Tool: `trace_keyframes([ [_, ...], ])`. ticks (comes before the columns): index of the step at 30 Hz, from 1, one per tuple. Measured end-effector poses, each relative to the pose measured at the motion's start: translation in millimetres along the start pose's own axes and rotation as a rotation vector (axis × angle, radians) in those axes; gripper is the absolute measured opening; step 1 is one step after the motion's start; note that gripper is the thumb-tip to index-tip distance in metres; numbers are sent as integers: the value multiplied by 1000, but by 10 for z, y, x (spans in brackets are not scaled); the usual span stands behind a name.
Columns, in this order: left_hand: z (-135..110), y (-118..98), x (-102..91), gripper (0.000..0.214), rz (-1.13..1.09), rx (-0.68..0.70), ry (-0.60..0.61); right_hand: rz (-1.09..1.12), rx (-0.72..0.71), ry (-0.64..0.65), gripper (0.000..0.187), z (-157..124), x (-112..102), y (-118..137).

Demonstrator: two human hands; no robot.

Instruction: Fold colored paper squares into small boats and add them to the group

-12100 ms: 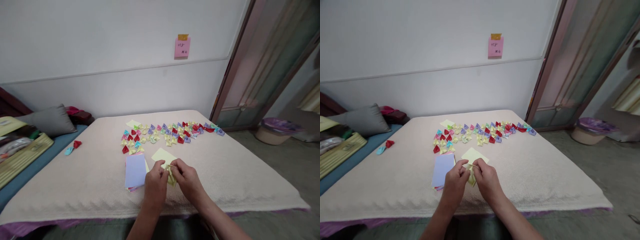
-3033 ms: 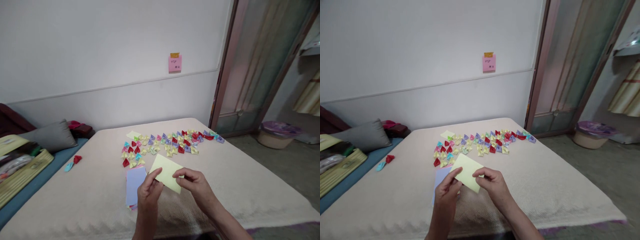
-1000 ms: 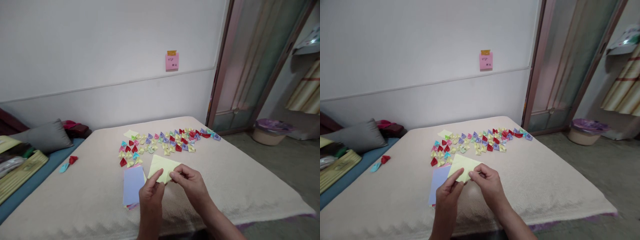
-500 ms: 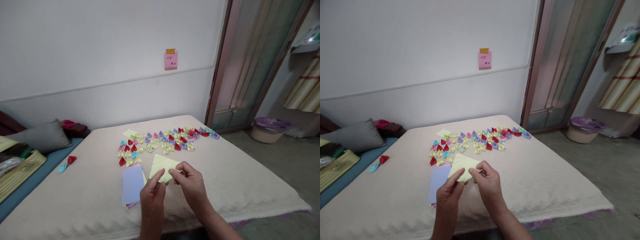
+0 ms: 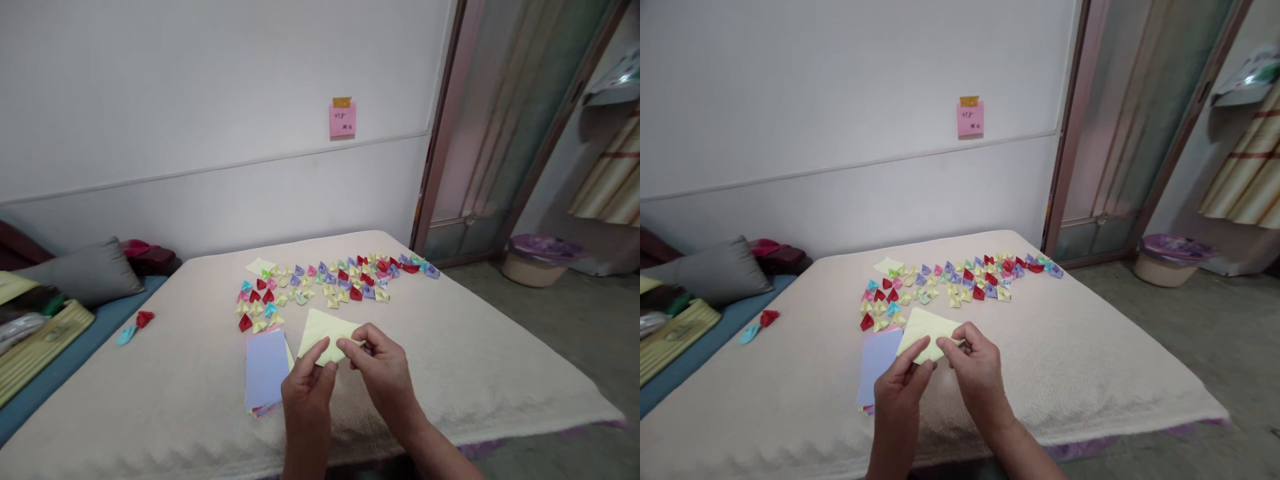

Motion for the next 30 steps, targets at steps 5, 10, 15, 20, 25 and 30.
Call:
trace_keyframes([
  [5, 13, 10, -1, 36, 20, 19, -15, -1, 10, -12, 26, 12, 12, -43],
  [10, 13, 22, -1, 35, 8, 36, -20, -30, -5, -16, 26, 7, 5, -60],
  [15, 19, 41, 7, 34, -2, 28, -15, -48, -8, -36, 25, -4, 3, -62],
  [20, 10, 36, 2, 35, 1, 19, -30, -36, -13, -45, 24, -13, 16, -85],
  [25, -3, -4, 3, 34, 14, 18, -47, -64, 9, -64, 23, -16, 17, -115],
  [30, -18, -29, 36, 38, 35, -15, -135, -106, 9, -86, 22, -30, 26, -119],
])
Point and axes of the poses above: each hand's wrist, its own z-axis towards the middle knuckle, its own x-axis out of the palm, y = z × x, the point moved 4 cm from there along z, towards the middle knuckle, and after that the axes turned 9 degrees about y, right-handed, at the moved point
